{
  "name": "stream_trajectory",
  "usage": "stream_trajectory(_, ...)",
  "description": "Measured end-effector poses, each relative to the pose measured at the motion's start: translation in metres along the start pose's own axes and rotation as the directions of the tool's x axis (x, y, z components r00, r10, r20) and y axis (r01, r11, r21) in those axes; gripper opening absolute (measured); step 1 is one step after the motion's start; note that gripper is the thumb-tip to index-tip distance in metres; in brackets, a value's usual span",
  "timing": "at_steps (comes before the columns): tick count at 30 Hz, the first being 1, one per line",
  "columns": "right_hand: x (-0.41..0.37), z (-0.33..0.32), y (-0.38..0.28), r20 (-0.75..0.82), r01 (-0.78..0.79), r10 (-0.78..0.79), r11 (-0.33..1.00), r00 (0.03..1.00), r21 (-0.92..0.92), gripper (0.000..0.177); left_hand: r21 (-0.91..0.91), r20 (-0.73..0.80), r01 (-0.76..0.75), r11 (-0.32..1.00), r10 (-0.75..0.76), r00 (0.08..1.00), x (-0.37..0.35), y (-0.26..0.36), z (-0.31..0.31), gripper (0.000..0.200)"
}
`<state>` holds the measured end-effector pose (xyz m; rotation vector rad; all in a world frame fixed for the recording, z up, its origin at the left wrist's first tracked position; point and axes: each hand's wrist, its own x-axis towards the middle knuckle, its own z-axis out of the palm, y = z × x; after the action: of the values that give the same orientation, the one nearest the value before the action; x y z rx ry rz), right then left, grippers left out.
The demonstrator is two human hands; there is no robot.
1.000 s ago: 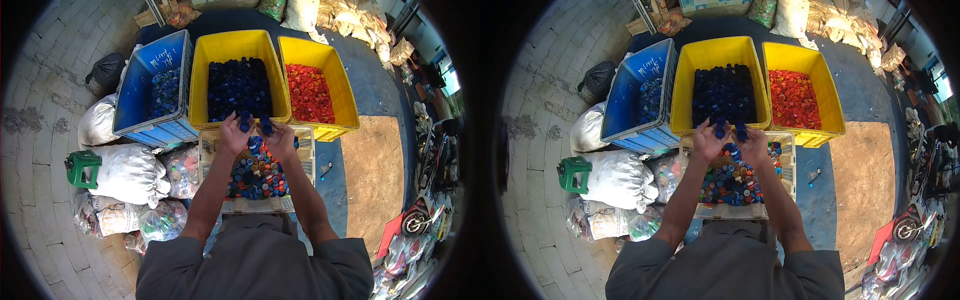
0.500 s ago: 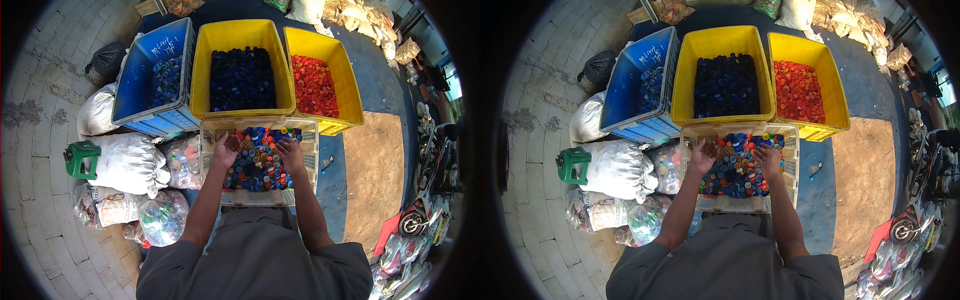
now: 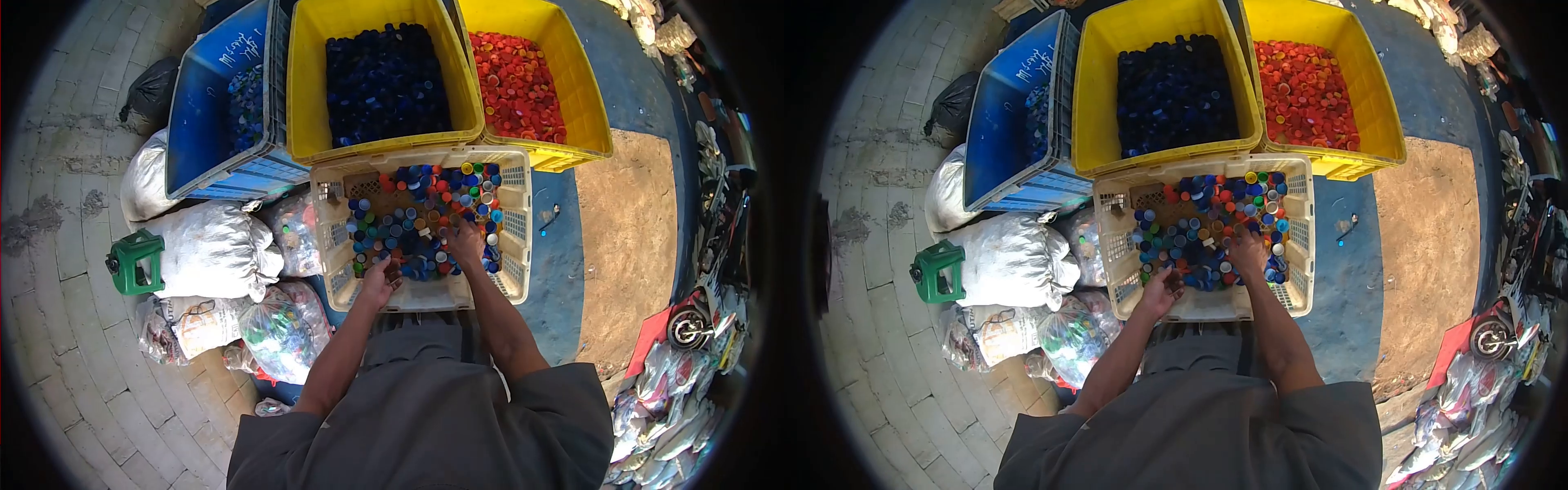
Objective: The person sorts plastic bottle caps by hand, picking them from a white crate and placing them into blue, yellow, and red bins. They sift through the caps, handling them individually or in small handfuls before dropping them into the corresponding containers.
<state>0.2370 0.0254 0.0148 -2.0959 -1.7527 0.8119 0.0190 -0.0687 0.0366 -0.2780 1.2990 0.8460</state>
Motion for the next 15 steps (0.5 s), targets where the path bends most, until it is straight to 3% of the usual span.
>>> stream_trajectory(4, 0.012, 0.028, -0.001, -0.091, 0.052, -0.056, 0.998, 0.994, -0.038, 0.038, 0.014, 0.009, -0.019, 1.000, 0.019, 1.000, -0.001, -0.001, -0.005, 0.021)
stream_trajectory(5, 0.015, 0.034, 0.002, -0.031, 0.022, -0.024, 0.997, 0.999, -0.074, 0.041, 0.013, 0.007, -0.026, 1.000, 0.026, 1.000, -0.003, -0.001, -0.006, 0.020)
stream_trajectory(8, 0.012, 0.027, -0.018, -0.093, -0.078, 0.069, 0.993, 0.993, -0.093, 0.045, -0.011, 0.011, -0.034, 0.999, 0.034, 0.999, 0.002, -0.003, -0.020, 0.021)
stream_trajectory(15, 0.013, 0.031, -0.009, 0.005, -0.067, 0.069, 0.981, 0.998, -0.179, 0.049, -0.042, -0.012, -0.047, 0.998, 0.046, 0.999, 0.000, -0.008, -0.024, 0.020)
